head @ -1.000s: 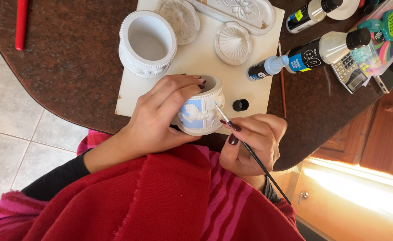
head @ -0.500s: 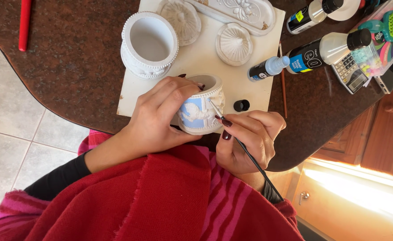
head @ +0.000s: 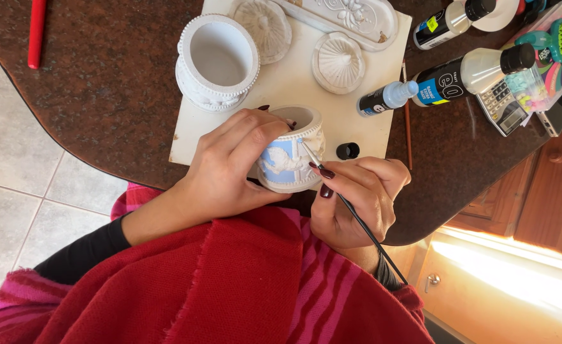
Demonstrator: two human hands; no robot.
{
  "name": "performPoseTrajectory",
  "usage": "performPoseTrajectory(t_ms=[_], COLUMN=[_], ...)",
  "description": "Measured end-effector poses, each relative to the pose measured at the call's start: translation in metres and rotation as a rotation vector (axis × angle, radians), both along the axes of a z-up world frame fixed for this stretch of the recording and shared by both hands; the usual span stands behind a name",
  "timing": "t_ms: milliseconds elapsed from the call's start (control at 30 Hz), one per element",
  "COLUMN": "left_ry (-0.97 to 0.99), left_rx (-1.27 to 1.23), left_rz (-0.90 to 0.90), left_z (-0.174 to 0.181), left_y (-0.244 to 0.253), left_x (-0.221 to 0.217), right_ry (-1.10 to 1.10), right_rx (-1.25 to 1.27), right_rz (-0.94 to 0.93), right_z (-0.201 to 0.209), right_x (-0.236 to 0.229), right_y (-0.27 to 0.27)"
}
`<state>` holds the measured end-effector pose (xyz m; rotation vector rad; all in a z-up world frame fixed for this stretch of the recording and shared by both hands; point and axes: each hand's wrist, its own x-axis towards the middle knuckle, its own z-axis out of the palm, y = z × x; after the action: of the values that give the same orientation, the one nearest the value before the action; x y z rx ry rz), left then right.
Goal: Painting decorative white candle holders with blue paint using a small brush.
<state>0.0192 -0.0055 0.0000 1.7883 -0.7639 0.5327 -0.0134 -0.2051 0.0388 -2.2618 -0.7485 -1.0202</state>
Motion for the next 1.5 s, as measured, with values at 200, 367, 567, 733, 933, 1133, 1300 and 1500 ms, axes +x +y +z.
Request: performPoseTrajectory(t_ms=[200,367,567,733,933,1133,1300,1500], left_ry=[0.001,0.007,0.003,-0.004,0.012,-0.001,0.006,0.005], left_rx=[0.003,0.0,0.0,-0.001,-0.001,0.003,0.012,0.004], left_rz=[-0.001,-0.001,0.002,-0.004,-0.008,-0.003,-0.005,-0.006], left_z=[0.0003,0.0013,0.0014,0.0016,0.001,0.0008,0.001,0.0003], left_y=[0.0004,0.0,-0.0003,0.0003,0.0006,0.0,0.0007,0.0003], left_x=[-0.0007,-0.0008,-0.001,-0.0006,-0.0009,0.0,0.0003,0.0002], right_ry=[0.018,0.006,0.0,0.003,0.022,0.01,0.017,0.019], right_rx=[-0.003,-0.014,-0.017,-0.02,-0.022,-0.005,-0.004,-0.01], right_rz=[-0.002,0.001,0.004,-0.004,-0.007,0.001,0.023,0.025], right_z=[0.0003,0.0,0.0007,0.0017,0.0008,-0.0003,-0.0012,-0.003], right_x=[-0.0008,-0.0002,-0.0003,-0.0011,-0.0022,-0.0017,-0.0015,-0.0014], right_y=[-0.0002,-0.002,-0.0024,-0.0025,-0.0046,-0.0068,-0.0086,-0.0101])
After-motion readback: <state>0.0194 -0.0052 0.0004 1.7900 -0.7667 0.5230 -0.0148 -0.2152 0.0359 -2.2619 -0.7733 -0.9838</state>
